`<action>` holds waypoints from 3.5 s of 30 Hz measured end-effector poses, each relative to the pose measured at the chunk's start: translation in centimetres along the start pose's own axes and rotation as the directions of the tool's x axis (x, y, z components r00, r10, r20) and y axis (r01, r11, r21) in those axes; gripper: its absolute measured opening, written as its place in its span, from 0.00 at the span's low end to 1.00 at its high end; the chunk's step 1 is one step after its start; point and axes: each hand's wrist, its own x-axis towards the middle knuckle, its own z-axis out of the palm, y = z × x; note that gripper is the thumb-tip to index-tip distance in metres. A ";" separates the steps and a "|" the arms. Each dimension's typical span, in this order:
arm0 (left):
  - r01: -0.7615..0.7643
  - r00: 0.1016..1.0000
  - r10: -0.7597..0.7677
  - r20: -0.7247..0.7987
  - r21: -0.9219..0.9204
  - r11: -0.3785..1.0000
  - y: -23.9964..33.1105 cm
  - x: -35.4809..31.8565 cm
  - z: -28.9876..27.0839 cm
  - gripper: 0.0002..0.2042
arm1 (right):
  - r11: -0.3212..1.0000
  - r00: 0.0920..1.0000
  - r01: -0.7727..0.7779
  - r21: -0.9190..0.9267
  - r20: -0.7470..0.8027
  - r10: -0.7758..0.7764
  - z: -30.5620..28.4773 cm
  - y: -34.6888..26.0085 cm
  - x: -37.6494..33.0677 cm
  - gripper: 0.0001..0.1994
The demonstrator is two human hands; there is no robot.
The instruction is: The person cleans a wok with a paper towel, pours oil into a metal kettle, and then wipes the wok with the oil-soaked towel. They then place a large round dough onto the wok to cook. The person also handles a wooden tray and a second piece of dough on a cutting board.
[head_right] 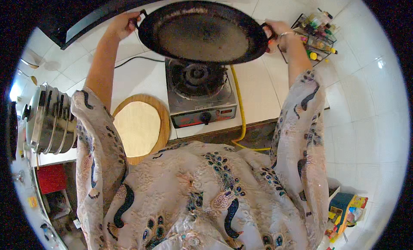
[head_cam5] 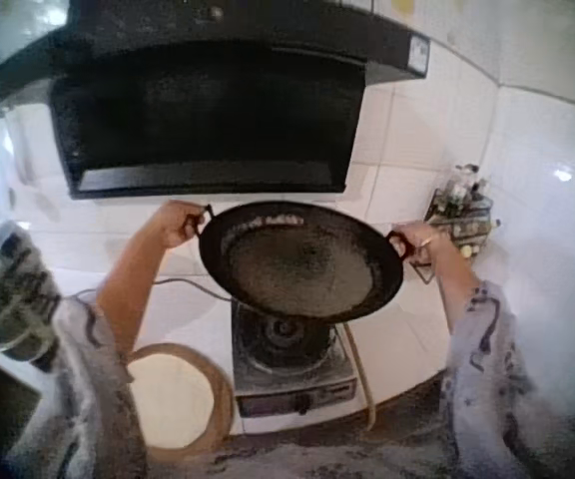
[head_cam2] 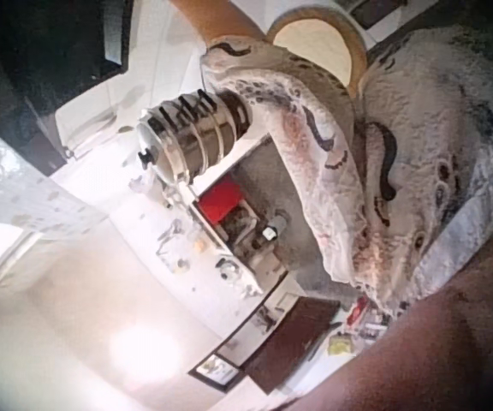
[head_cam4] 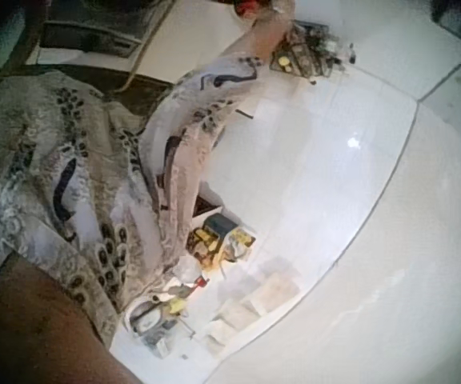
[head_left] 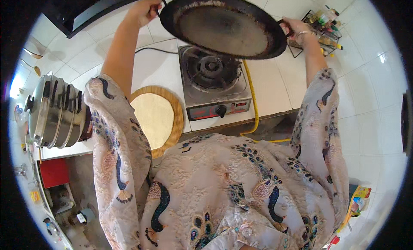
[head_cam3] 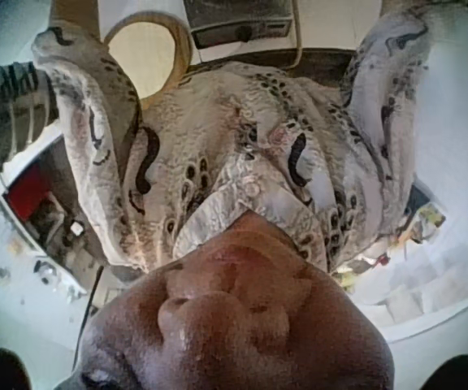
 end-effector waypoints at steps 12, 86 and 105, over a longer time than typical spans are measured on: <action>0.024 0.994 0.002 -0.106 0.248 0.968 -17.3 -4.6 1.4 0.11 | 0.923 0.954 0.215 -0.319 -0.135 -0.268 4.1 15.9 1.9 0.20; -0.084 0.961 0.264 -0.077 0.831 0.550 -26.4 -4.3 -1.3 0.13 | 0.861 0.998 0.058 -0.506 0.015 -0.059 6.6 22.1 -0.4 0.19; 0.032 0.953 0.221 -0.207 0.795 0.606 -26.8 -5.1 0.1 0.11 | 0.930 0.993 0.065 -0.361 -0.073 -0.098 8.4 25.3 4.5 0.15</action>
